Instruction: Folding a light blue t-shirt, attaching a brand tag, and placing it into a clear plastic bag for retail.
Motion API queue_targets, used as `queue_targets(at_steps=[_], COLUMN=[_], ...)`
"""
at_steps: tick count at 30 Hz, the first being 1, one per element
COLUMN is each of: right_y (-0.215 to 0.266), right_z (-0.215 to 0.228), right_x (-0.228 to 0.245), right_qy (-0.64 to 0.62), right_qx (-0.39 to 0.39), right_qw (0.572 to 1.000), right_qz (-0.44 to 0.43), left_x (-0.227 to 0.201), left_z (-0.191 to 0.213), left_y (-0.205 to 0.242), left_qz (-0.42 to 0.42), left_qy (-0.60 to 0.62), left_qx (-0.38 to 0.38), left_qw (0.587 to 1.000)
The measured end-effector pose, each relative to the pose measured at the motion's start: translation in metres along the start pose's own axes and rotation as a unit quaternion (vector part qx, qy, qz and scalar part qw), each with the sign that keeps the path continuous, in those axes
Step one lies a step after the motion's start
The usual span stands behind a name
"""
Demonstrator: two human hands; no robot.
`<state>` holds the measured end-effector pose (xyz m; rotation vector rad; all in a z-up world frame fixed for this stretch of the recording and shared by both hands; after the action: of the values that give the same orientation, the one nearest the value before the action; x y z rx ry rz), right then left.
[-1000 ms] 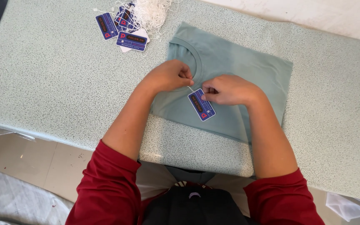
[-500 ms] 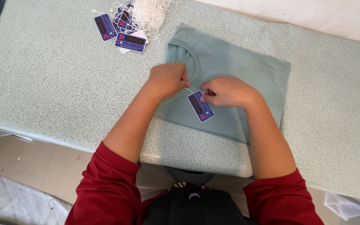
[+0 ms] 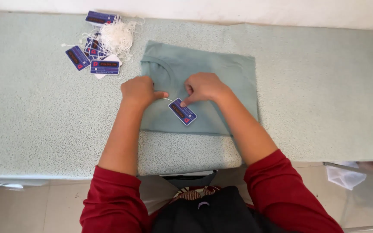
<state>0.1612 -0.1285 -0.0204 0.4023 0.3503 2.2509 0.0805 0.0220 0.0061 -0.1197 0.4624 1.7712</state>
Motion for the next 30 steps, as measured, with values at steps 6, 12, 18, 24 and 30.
queue_targets(at_steps=[6,12,18,24,30], right_y=[0.02,0.116,0.228,0.254,0.252], right_z=[-0.005,-0.033,-0.063,-0.076,-0.078], right_x=[-0.003,-0.013,-0.051,-0.044,-0.046], right_qy=[-0.097,-0.066,-0.114,-0.092,-0.094], right_qx=[-0.069,-0.278,-0.24,-0.285,-0.309], right_qw=[0.993,0.956,0.964,0.953,0.945], right_qz=[0.008,0.07,-0.035,-0.049,-0.047], left_x=[0.004,0.013,0.029,0.003,0.005], left_z=[0.006,0.003,-0.009,-0.045,-0.045], left_y=[0.013,0.032,0.062,0.119,0.118], left_qz=[0.017,0.001,-0.138,-0.105,-0.076], left_qy=[0.036,0.097,0.094,0.018,0.015], left_qx=[-0.07,-0.172,-0.358,-0.293,-0.273], left_qw=[0.997,0.98,0.919,0.95,0.959])
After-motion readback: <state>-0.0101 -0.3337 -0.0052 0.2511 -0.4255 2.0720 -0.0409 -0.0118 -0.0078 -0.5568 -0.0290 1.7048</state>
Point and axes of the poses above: each hand's wrist, its own y-axis away from the middle knuckle, its own z-axis out of the back of the hand, x = y × z, the point moved 10 cm from there along -y, towards the middle knuckle, and after that the axes turned 4 degrees about -z, right-handed, at the moved point
